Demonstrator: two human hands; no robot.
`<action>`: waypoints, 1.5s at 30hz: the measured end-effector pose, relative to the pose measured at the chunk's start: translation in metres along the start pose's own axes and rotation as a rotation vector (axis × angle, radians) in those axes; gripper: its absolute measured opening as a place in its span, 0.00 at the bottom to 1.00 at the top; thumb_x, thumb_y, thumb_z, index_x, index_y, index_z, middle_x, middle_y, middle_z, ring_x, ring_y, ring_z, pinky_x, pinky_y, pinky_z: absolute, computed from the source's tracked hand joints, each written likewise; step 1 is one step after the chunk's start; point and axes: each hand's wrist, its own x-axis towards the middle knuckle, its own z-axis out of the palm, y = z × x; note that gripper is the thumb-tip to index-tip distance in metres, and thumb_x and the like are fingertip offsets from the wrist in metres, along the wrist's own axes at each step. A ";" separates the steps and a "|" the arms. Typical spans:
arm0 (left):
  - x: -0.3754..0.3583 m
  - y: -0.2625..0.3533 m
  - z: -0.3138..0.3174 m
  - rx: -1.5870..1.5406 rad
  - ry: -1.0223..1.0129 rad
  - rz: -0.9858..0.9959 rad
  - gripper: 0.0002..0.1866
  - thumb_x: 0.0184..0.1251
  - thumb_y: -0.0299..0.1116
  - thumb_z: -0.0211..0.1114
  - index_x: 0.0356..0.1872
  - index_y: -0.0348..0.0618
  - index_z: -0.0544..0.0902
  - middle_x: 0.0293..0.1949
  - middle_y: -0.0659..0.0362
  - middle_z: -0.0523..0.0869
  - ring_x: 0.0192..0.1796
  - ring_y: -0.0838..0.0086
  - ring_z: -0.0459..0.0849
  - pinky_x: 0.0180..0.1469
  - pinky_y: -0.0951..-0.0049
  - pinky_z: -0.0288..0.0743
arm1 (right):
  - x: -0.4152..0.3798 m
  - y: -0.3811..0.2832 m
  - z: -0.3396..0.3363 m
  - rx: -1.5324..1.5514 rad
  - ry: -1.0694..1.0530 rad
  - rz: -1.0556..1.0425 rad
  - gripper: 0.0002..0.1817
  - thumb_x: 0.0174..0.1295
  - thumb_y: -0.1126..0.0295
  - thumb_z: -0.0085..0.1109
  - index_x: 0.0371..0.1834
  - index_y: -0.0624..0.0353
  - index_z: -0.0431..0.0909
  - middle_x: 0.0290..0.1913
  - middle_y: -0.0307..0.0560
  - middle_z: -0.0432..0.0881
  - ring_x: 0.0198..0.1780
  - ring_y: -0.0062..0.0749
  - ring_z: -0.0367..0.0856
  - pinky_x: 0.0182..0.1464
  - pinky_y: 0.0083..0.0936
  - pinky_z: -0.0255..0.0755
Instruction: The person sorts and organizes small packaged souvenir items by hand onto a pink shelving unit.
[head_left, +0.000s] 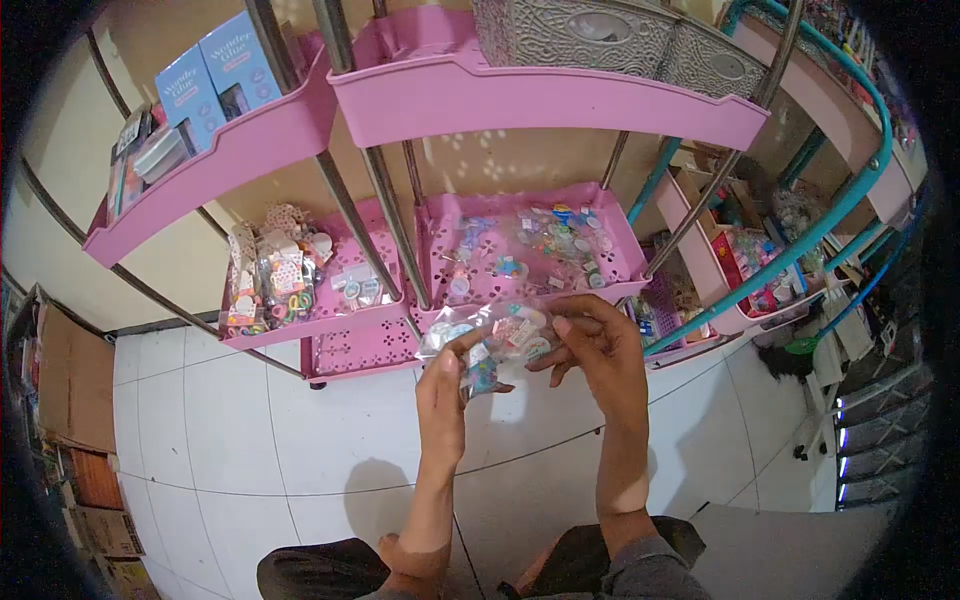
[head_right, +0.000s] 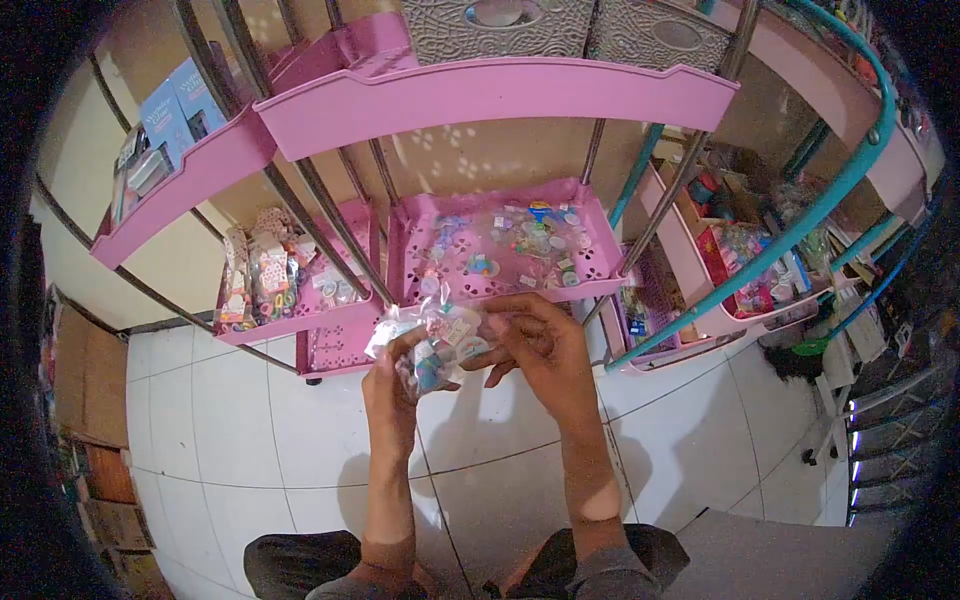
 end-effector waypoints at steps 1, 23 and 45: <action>0.000 -0.005 -0.002 -0.002 -0.002 0.001 0.16 0.60 0.35 0.49 0.47 0.37 0.69 0.38 0.55 0.74 0.38 0.74 0.74 0.36 0.73 0.74 | -0.001 -0.001 0.001 -0.001 0.001 -0.016 0.12 0.55 0.72 0.48 0.40 0.66 0.66 0.29 0.50 0.76 0.24 0.34 0.79 0.15 0.15 0.67; -0.027 -0.023 -0.010 0.259 0.356 0.116 0.37 0.55 0.28 0.53 0.60 0.61 0.40 0.57 0.52 0.51 0.37 0.66 0.74 0.20 0.75 0.75 | 0.110 0.066 -0.026 -1.607 0.028 -0.489 0.20 0.31 0.61 0.63 0.32 0.55 0.76 0.40 0.48 0.68 0.49 0.40 0.63 0.49 0.38 0.56; -0.025 -0.001 0.007 -0.217 0.343 -0.002 0.22 0.59 0.33 0.48 0.54 0.52 0.53 0.49 0.54 0.64 0.44 0.66 0.73 0.30 0.70 0.77 | 0.023 0.001 -0.002 -0.057 0.043 -0.217 0.03 0.45 0.78 0.57 0.23 0.66 0.75 0.25 0.39 0.75 0.27 0.18 0.71 0.30 0.14 0.65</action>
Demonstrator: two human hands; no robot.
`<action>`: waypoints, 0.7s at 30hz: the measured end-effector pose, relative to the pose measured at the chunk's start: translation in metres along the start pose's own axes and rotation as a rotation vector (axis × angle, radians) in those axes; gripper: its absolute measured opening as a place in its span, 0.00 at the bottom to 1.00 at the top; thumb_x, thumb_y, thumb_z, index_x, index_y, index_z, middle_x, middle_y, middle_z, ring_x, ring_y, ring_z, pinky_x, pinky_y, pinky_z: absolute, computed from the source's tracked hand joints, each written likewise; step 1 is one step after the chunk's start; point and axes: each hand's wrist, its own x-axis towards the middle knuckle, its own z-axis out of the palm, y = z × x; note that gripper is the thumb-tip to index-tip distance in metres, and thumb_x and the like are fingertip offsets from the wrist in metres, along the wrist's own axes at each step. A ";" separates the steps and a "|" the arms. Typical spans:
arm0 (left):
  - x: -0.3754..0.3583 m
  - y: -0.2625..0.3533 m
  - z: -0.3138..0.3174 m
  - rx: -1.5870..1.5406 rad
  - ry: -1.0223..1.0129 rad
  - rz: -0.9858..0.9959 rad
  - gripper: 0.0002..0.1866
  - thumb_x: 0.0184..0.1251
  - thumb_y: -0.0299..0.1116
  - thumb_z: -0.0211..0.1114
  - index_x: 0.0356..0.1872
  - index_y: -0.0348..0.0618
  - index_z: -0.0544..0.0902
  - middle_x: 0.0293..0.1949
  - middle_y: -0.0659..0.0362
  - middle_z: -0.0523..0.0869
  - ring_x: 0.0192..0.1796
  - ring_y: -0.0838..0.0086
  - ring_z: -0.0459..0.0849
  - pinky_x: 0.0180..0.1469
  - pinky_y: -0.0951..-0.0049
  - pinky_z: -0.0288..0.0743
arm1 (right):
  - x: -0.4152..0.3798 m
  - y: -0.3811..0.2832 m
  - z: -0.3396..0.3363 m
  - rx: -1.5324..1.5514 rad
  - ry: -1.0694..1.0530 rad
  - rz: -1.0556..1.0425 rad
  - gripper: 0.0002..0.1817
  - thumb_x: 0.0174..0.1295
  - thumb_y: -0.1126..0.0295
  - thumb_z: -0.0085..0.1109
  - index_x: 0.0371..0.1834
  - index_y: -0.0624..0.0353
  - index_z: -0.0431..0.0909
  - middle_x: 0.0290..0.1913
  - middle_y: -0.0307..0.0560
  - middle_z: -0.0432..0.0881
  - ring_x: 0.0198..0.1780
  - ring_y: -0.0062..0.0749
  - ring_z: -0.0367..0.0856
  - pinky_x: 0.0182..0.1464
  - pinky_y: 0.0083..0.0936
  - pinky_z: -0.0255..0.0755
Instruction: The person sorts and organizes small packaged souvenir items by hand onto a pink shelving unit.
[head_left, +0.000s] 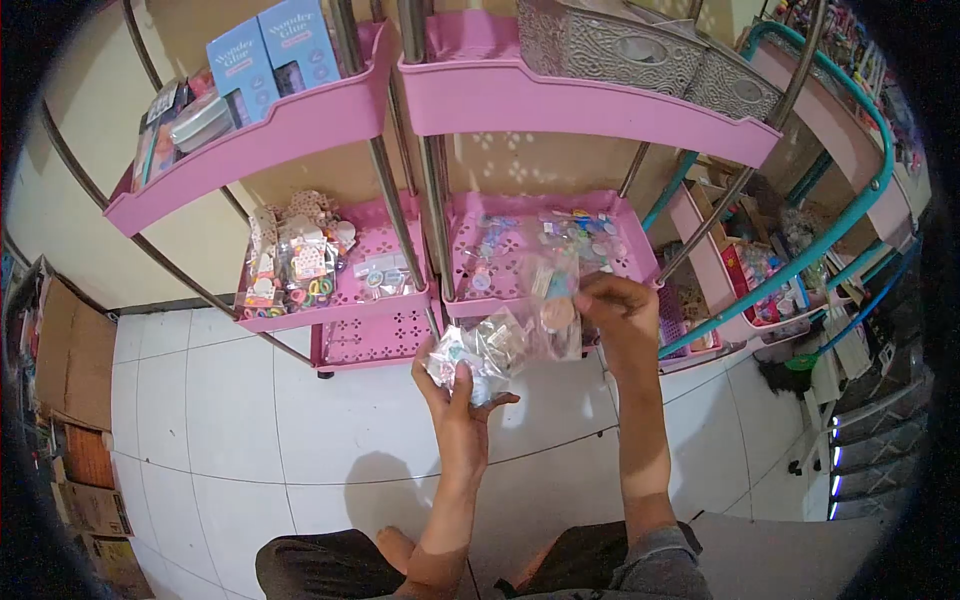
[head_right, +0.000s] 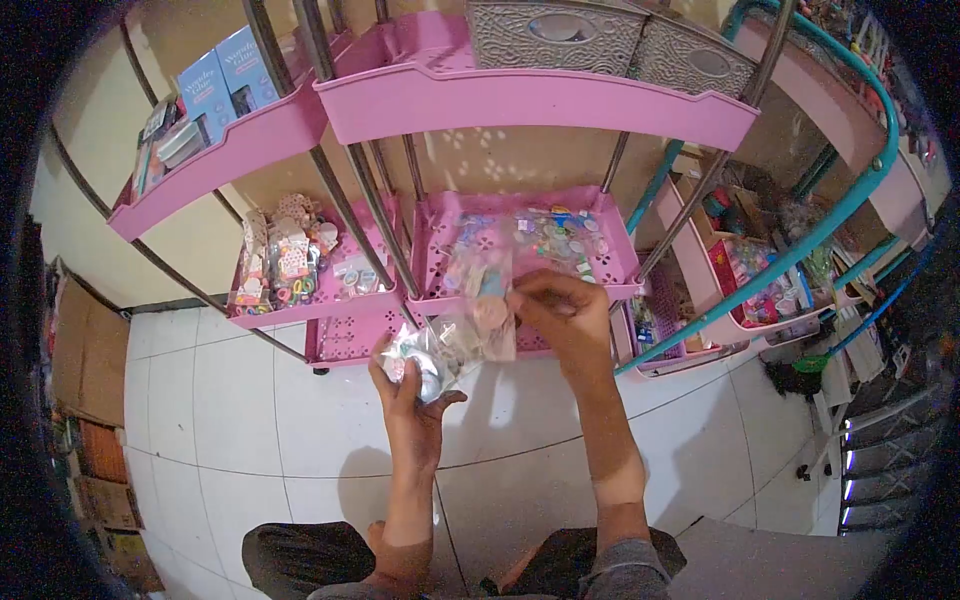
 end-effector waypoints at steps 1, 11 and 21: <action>-0.001 0.000 0.003 0.009 -0.005 0.041 0.23 0.59 0.34 0.48 0.54 0.54 0.52 0.49 0.55 0.63 0.44 0.67 0.72 0.31 0.69 0.76 | -0.002 -0.008 0.002 -0.051 -0.021 0.048 0.04 0.41 0.78 0.59 0.21 0.66 0.74 0.25 0.42 0.76 0.26 0.21 0.72 0.29 0.15 0.66; -0.007 -0.020 0.004 -0.122 -0.103 0.011 0.20 0.63 0.43 0.40 0.54 0.48 0.56 0.46 0.59 0.65 0.45 0.78 0.67 0.44 0.79 0.64 | -0.042 -0.009 0.044 -1.096 -0.411 -0.619 0.10 0.41 0.66 0.55 0.25 0.59 0.72 0.40 0.48 0.69 0.43 0.37 0.68 0.44 0.33 0.59; -0.007 -0.008 0.003 -0.072 -0.041 0.000 0.19 0.60 0.34 0.48 0.52 0.47 0.55 0.41 0.58 0.68 0.38 0.73 0.74 0.23 0.72 0.73 | -0.043 0.012 0.021 -0.606 0.083 -0.140 0.15 0.42 0.68 0.62 0.33 0.64 0.73 0.35 0.49 0.74 0.37 0.30 0.74 0.38 0.25 0.68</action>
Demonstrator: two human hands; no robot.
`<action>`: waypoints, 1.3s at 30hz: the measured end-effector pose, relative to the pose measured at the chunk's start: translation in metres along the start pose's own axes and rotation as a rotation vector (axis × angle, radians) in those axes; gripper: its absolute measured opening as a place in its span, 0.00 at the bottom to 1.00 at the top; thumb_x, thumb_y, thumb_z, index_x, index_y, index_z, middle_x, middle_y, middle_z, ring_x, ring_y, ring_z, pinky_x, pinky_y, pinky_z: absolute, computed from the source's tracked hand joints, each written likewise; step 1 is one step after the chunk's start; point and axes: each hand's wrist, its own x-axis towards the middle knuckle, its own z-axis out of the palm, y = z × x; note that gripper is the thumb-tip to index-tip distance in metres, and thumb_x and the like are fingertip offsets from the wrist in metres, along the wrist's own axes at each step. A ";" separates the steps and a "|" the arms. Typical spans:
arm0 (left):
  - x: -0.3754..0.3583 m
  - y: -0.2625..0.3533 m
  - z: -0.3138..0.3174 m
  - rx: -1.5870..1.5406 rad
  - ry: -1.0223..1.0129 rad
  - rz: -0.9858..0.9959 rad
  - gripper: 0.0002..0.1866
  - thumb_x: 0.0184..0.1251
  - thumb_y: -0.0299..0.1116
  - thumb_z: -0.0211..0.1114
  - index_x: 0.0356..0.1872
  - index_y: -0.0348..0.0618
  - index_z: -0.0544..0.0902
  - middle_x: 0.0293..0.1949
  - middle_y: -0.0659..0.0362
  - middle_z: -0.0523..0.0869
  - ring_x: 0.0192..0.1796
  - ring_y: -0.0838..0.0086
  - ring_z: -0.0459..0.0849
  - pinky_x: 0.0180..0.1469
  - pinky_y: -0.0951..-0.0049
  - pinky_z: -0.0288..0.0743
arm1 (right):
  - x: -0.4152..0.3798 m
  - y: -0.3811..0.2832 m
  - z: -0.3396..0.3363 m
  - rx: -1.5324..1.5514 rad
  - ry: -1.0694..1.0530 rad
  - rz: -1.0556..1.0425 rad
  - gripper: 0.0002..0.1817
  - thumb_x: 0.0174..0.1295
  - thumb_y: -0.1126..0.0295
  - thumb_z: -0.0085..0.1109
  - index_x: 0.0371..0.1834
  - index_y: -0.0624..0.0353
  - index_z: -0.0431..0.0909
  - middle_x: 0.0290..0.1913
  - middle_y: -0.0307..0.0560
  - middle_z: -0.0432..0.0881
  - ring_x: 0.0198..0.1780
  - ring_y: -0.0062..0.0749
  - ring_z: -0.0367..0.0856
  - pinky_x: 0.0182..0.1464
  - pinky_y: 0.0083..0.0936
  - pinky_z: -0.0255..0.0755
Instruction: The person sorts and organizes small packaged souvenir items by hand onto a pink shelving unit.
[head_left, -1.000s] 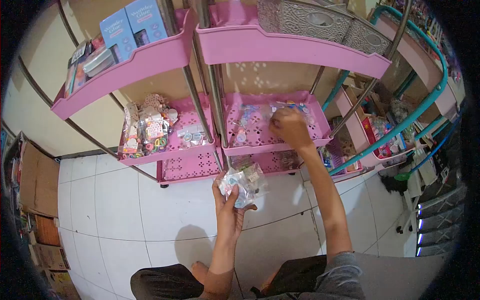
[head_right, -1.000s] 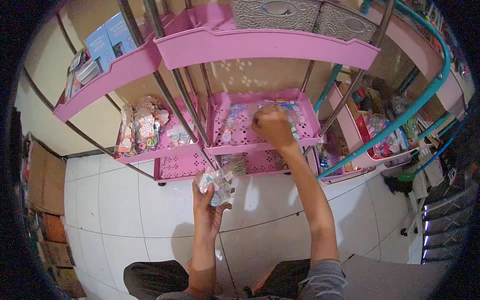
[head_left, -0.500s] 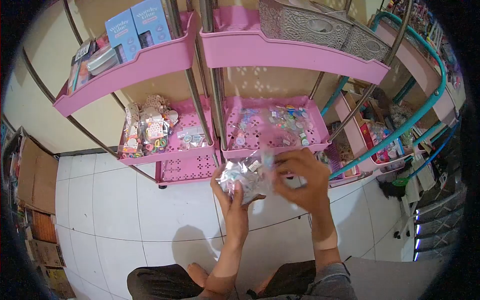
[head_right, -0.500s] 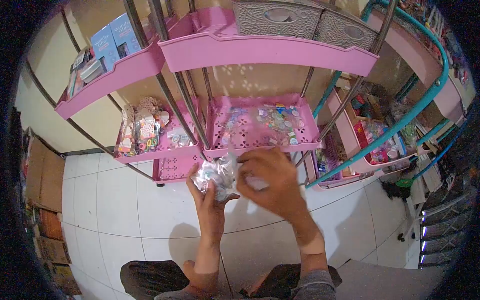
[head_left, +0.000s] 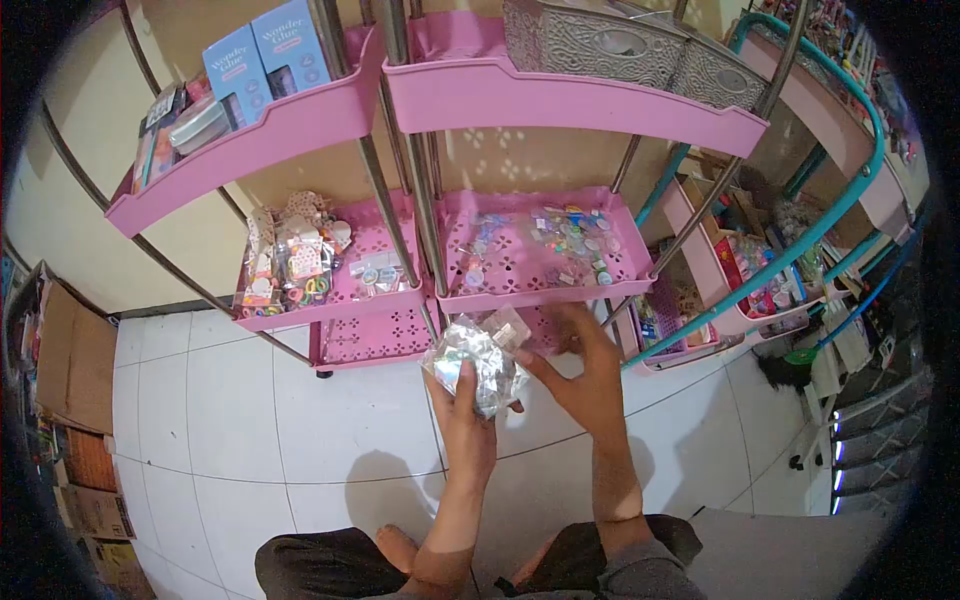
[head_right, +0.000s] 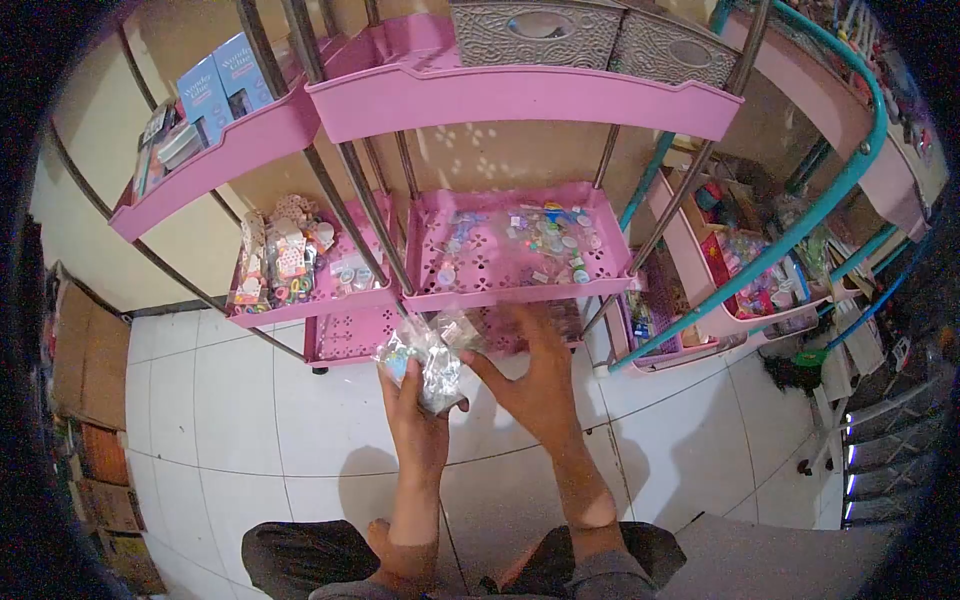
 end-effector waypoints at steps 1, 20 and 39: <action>0.000 0.000 0.000 0.002 -0.003 -0.001 0.19 0.60 0.34 0.48 0.52 0.47 0.55 0.41 0.58 0.68 0.38 0.73 0.74 0.23 0.72 0.73 | 0.000 0.009 -0.001 0.001 0.003 0.001 0.15 0.42 0.68 0.62 0.33 0.64 0.73 0.35 0.49 0.74 0.37 0.30 0.74 0.38 0.25 0.68; 0.002 -0.018 -0.008 -0.052 -0.004 -0.007 0.21 0.62 0.45 0.40 0.52 0.46 0.58 0.44 0.57 0.69 0.41 0.71 0.72 0.27 0.72 0.72 | -0.012 -0.004 0.009 0.411 -0.006 0.253 0.05 0.51 0.75 0.52 0.28 0.65 0.68 0.25 0.43 0.75 0.25 0.20 0.74 0.22 0.16 0.70; -0.002 -0.025 -0.033 0.247 0.114 0.021 0.24 0.56 0.28 0.51 0.53 0.57 0.54 0.41 0.55 0.68 0.30 0.71 0.75 0.16 0.76 0.69 | 0.137 0.120 0.014 -0.730 0.047 -0.310 0.07 0.43 0.70 0.54 0.25 0.58 0.77 0.30 0.51 0.74 0.38 0.44 0.70 0.40 0.33 0.63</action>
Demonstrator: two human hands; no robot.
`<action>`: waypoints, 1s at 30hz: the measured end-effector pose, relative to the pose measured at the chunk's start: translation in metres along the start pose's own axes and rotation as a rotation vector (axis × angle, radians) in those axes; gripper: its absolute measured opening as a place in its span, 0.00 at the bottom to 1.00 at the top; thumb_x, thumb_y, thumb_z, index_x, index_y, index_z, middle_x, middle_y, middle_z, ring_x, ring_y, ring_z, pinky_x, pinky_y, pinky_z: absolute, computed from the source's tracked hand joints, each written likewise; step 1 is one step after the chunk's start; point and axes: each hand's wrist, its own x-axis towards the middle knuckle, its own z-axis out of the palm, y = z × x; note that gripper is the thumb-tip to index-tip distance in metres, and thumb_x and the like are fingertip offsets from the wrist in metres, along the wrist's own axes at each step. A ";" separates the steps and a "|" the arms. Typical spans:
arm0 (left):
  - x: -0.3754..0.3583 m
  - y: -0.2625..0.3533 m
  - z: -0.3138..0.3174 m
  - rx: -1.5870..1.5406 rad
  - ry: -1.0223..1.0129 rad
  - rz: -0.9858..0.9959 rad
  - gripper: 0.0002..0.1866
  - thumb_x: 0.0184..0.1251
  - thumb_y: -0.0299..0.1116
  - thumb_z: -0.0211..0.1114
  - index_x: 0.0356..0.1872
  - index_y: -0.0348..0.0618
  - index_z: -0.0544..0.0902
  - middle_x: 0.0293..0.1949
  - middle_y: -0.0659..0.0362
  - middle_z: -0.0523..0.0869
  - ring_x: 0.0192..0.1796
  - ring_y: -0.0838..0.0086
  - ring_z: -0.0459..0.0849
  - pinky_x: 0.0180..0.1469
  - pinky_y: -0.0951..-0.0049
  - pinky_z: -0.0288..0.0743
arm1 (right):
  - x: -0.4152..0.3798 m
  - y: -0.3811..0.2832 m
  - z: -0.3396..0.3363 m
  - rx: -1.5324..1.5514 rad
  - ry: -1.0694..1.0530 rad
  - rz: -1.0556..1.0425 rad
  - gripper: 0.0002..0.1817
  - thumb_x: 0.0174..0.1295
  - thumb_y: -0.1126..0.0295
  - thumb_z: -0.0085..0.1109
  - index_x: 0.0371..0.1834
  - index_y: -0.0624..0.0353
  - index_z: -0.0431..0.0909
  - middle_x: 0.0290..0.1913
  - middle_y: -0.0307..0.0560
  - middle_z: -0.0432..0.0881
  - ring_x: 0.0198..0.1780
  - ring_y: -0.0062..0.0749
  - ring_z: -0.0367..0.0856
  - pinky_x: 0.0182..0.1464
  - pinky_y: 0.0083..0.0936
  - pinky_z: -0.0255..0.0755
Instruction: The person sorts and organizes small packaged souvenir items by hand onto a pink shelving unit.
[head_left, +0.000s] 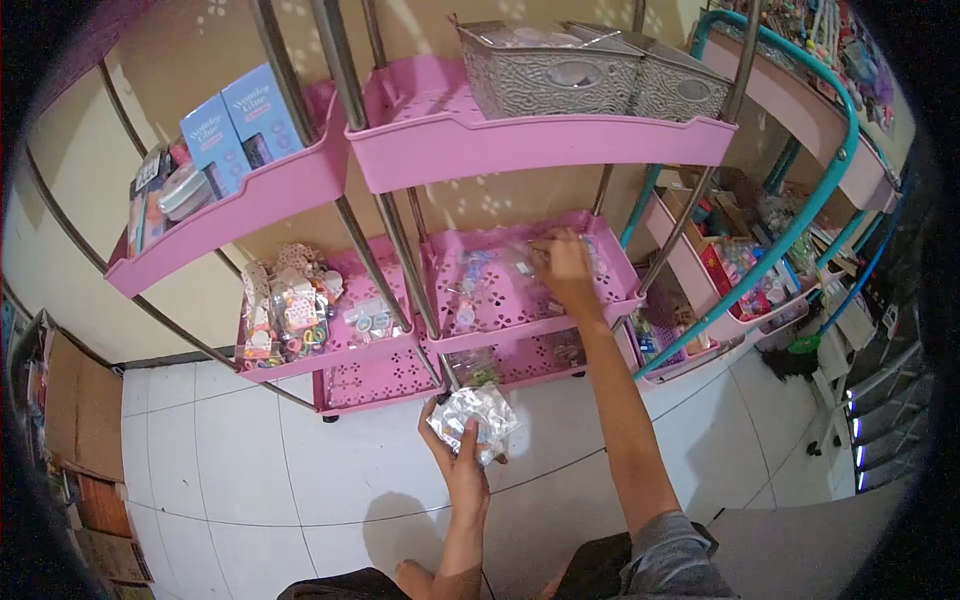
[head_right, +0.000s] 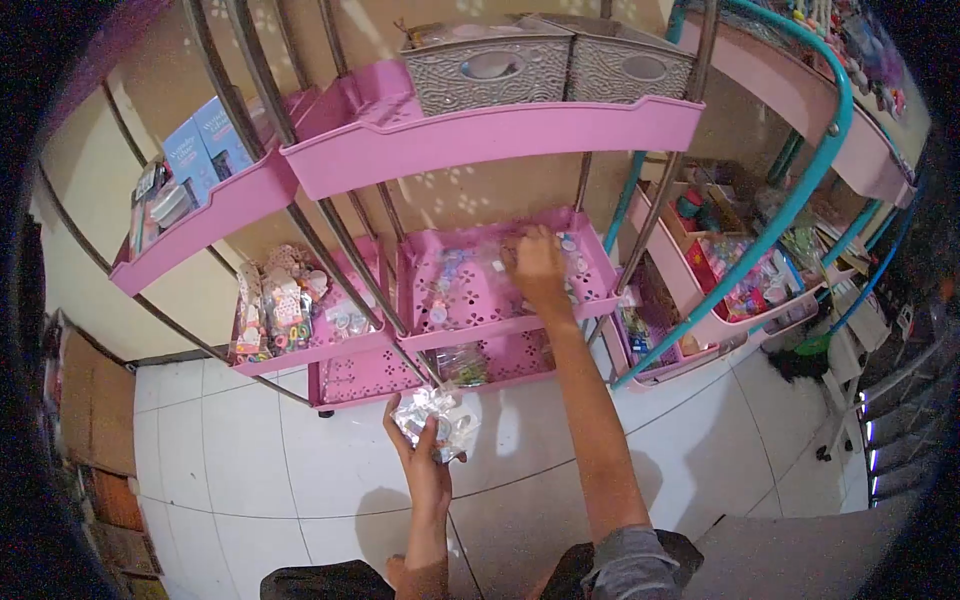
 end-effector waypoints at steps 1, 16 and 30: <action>0.000 0.001 0.000 -0.027 -0.018 -0.035 0.24 0.56 0.28 0.50 0.54 0.58 0.54 0.41 0.55 0.69 0.30 0.71 0.75 0.16 0.76 0.69 | -0.001 0.004 0.000 0.142 0.087 0.012 0.06 0.44 0.69 0.55 0.23 0.58 0.77 0.28 0.50 0.75 0.34 0.43 0.72 0.37 0.30 0.64; 0.010 0.013 0.025 -0.084 -0.118 -0.134 0.21 0.58 0.32 0.47 0.52 0.56 0.55 0.40 0.57 0.72 0.32 0.70 0.77 0.20 0.76 0.69 | -0.036 -0.037 -0.090 1.647 -0.155 0.618 0.10 0.54 0.68 0.50 0.32 0.65 0.73 0.26 0.41 0.75 0.27 0.27 0.77 0.22 0.17 0.67; -0.014 -0.010 -0.012 -0.119 -0.057 -0.280 0.17 0.54 0.26 0.46 0.46 0.50 0.61 0.36 0.57 0.73 0.30 0.70 0.77 0.15 0.76 0.69 | -0.057 -0.066 -0.082 1.239 -0.032 0.505 0.09 0.53 0.74 0.50 0.36 0.67 0.69 0.31 0.46 0.75 0.28 0.30 0.78 0.22 0.17 0.69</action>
